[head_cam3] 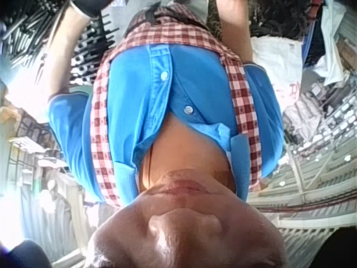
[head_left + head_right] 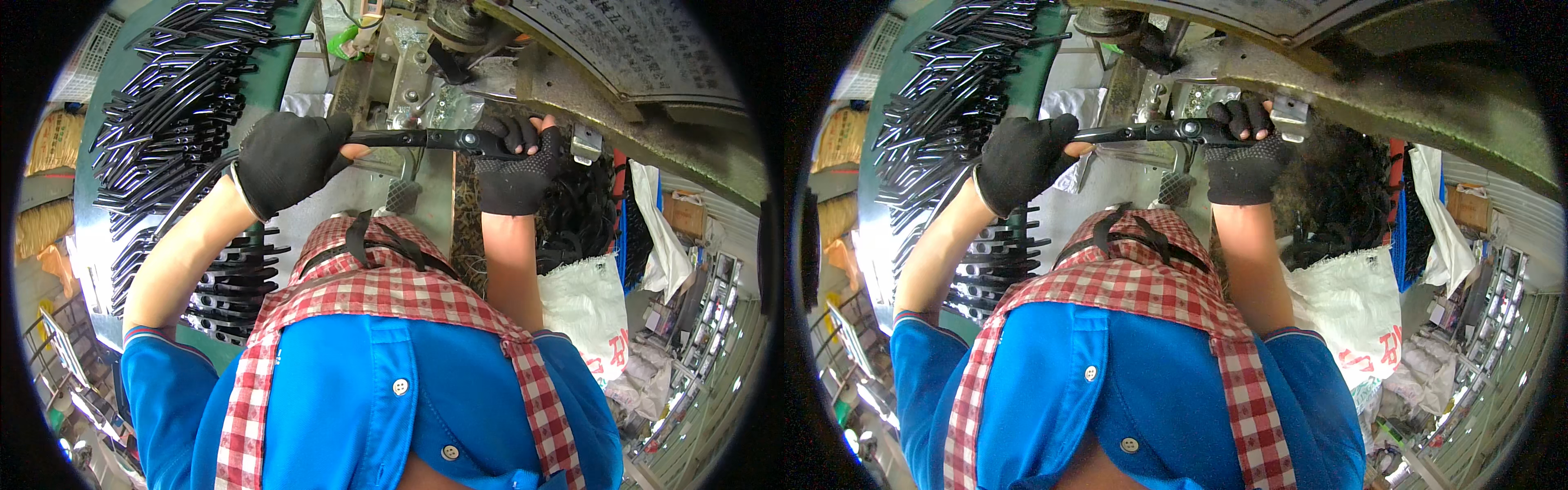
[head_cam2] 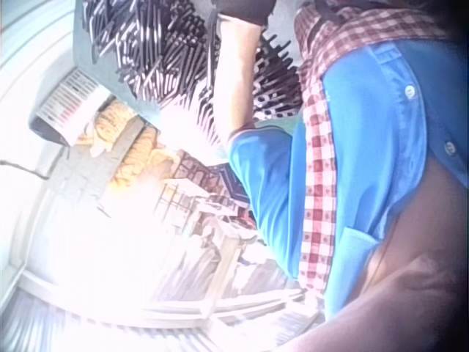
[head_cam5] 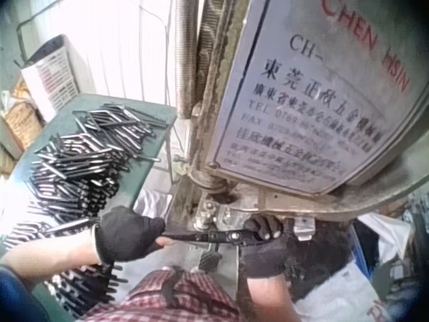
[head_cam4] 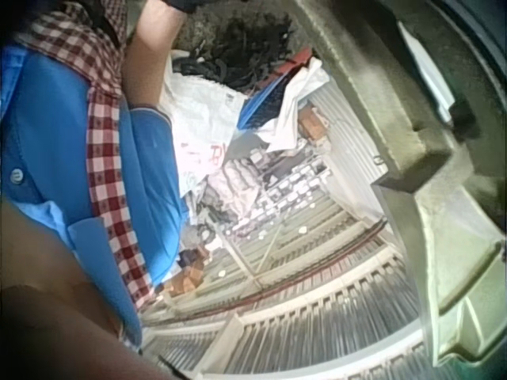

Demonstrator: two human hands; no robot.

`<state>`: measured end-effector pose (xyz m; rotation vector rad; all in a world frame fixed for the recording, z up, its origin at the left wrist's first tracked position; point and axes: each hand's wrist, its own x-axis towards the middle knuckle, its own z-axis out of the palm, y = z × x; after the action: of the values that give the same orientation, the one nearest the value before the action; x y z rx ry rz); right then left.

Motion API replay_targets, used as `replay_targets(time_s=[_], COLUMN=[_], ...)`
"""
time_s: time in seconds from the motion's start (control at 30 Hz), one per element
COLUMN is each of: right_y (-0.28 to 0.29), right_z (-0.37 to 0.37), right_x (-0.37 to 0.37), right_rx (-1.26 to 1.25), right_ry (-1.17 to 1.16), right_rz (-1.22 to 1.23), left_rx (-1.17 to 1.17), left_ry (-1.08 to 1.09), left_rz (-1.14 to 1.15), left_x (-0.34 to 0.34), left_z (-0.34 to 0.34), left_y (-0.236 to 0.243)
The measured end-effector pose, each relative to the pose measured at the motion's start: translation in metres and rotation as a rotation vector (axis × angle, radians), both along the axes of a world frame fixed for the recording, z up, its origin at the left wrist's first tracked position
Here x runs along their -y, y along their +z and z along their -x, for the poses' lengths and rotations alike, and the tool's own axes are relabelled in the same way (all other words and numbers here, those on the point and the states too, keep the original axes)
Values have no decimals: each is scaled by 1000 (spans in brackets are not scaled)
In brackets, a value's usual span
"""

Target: The person repeatedly picks up black metal rods from a tray and bends them using a manual bending machine. The person places each bent rod into a white sack on the floor. The task is performed continuously throughout the clip.

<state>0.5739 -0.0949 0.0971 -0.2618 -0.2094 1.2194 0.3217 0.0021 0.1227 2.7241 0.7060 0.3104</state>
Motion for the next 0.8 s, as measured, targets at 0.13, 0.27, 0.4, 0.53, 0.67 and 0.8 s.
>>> replay_targets(time_s=[0.13,0.27,0.4,0.53,0.67,0.8], right_y=[10,-4,-11,-20,-28,-32], right_z=[7,1,-6,-23,-36,-37], right_x=[-4,-16,-25,-38,-51,-55], right_rx=[75,85,-34,3,66,147], right_ry=[-19,-15,-7,8,-80,-230], right_rz=[-46,-117,-77,-70,-35,64], left_rx=[-4,34,0,19,-1,-4], left_ry=[-20,-34,-34,-17,-29,-45], left_rz=[52,89,27,-6,-41,-96], left_x=[0,-2,-11,-26,-42,-50], left_z=[-1,-5,-10,-17,-22,-23], left_y=[-5,-10,-12,-8,-9,-7])
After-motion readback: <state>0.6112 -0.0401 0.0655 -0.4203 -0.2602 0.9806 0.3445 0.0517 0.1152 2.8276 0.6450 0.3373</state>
